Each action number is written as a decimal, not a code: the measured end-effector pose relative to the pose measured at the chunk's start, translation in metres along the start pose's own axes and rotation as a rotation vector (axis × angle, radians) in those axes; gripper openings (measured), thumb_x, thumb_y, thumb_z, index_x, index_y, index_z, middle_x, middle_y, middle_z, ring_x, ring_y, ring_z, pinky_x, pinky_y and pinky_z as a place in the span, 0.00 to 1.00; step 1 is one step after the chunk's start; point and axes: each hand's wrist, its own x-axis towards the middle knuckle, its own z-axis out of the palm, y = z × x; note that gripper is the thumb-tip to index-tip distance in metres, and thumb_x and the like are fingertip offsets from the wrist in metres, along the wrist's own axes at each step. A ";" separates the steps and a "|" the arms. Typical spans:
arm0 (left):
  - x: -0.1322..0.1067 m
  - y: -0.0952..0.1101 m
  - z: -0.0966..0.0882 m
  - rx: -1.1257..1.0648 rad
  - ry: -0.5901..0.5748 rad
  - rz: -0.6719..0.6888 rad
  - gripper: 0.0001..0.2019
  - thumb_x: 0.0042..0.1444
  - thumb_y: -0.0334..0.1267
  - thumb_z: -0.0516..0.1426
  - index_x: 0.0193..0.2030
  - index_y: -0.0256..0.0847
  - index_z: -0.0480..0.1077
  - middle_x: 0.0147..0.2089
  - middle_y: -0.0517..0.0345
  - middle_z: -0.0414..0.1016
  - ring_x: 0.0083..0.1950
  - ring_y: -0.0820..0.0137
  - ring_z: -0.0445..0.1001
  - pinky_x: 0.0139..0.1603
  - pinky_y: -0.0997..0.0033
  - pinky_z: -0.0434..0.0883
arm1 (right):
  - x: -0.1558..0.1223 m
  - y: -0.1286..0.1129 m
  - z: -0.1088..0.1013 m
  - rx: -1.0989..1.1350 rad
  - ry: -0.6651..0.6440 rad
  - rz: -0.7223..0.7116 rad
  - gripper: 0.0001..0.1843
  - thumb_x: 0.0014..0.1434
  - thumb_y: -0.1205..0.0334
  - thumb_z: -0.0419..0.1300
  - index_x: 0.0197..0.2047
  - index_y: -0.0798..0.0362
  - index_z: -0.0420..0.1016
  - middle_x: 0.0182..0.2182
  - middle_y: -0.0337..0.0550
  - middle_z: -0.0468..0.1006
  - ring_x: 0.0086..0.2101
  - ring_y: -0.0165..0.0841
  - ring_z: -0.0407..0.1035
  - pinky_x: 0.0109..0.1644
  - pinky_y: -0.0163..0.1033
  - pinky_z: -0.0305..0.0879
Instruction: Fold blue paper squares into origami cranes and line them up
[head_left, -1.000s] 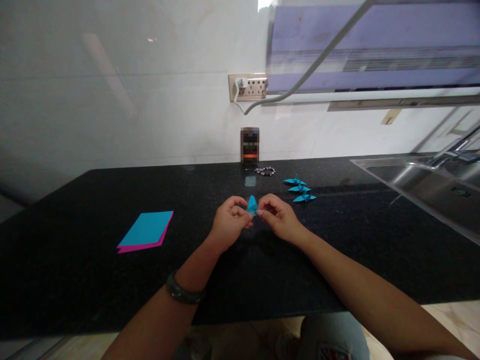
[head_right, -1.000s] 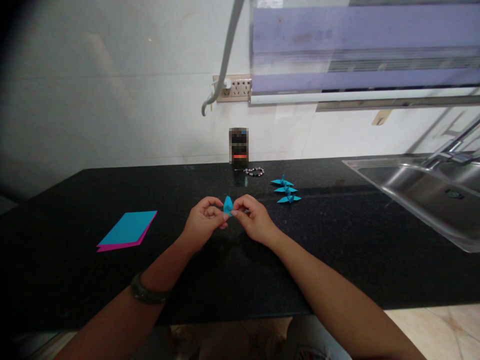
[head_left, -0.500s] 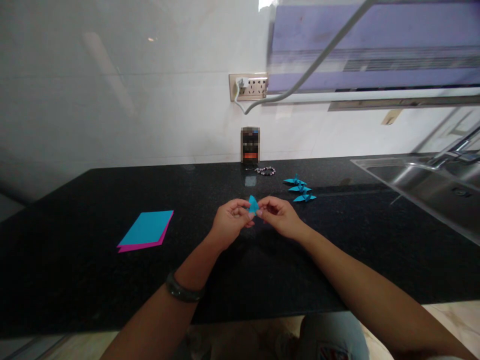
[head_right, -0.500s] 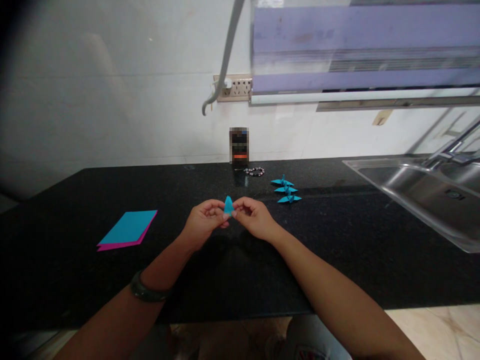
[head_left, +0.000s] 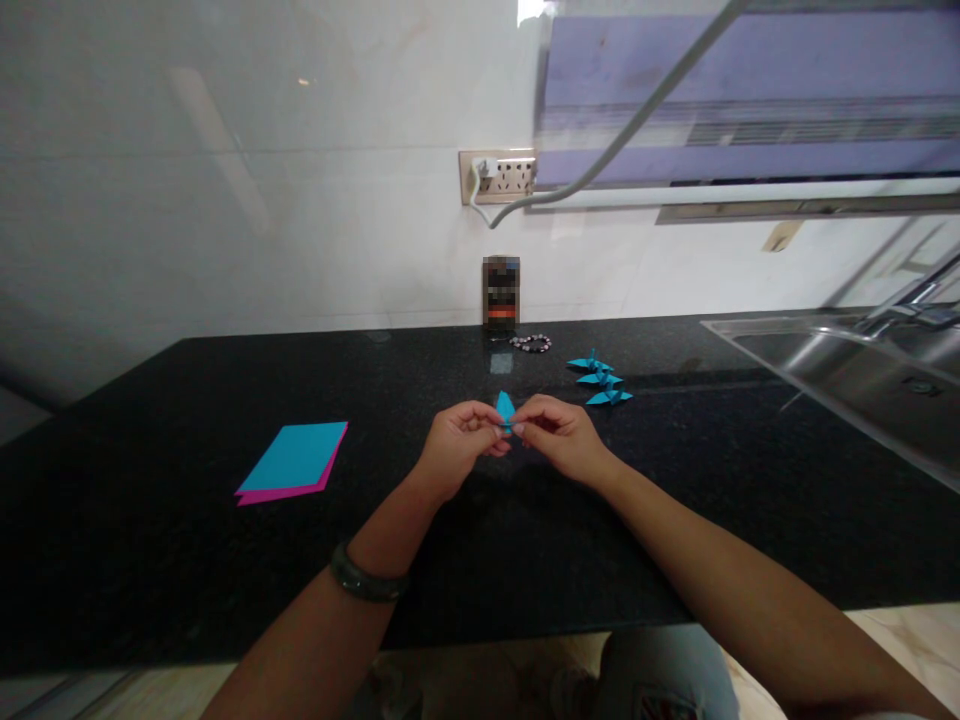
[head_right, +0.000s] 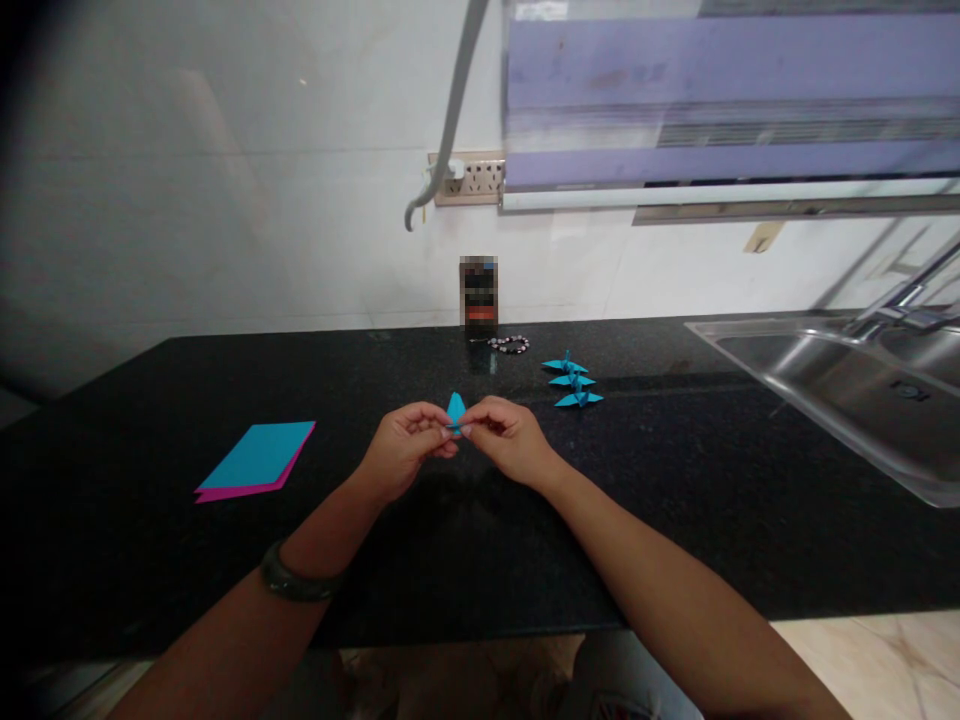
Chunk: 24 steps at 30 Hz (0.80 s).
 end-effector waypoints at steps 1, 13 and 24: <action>0.000 0.000 0.000 -0.025 -0.008 -0.016 0.09 0.40 0.32 0.62 0.30 0.35 0.67 0.25 0.59 0.74 0.23 0.75 0.72 0.26 0.76 0.70 | 0.000 -0.001 -0.001 -0.033 -0.008 -0.037 0.05 0.51 0.63 0.58 0.32 0.52 0.73 0.28 0.41 0.71 0.28 0.29 0.66 0.33 0.36 0.62; 0.000 0.000 -0.001 -0.169 -0.063 -0.110 0.08 0.43 0.29 0.59 0.31 0.35 0.65 0.25 0.59 0.73 0.22 0.78 0.71 0.25 0.78 0.70 | -0.002 0.003 0.004 0.177 -0.056 0.136 0.06 0.51 0.62 0.58 0.33 0.53 0.69 0.24 0.36 0.68 0.22 0.25 0.63 0.26 0.33 0.60; 0.000 -0.002 0.002 0.029 -0.054 -0.059 0.10 0.41 0.33 0.61 0.30 0.35 0.64 0.26 0.60 0.73 0.25 0.76 0.73 0.29 0.75 0.71 | -0.001 0.003 0.006 0.210 -0.042 0.254 0.07 0.48 0.61 0.60 0.30 0.55 0.68 0.19 0.34 0.67 0.19 0.23 0.60 0.23 0.30 0.56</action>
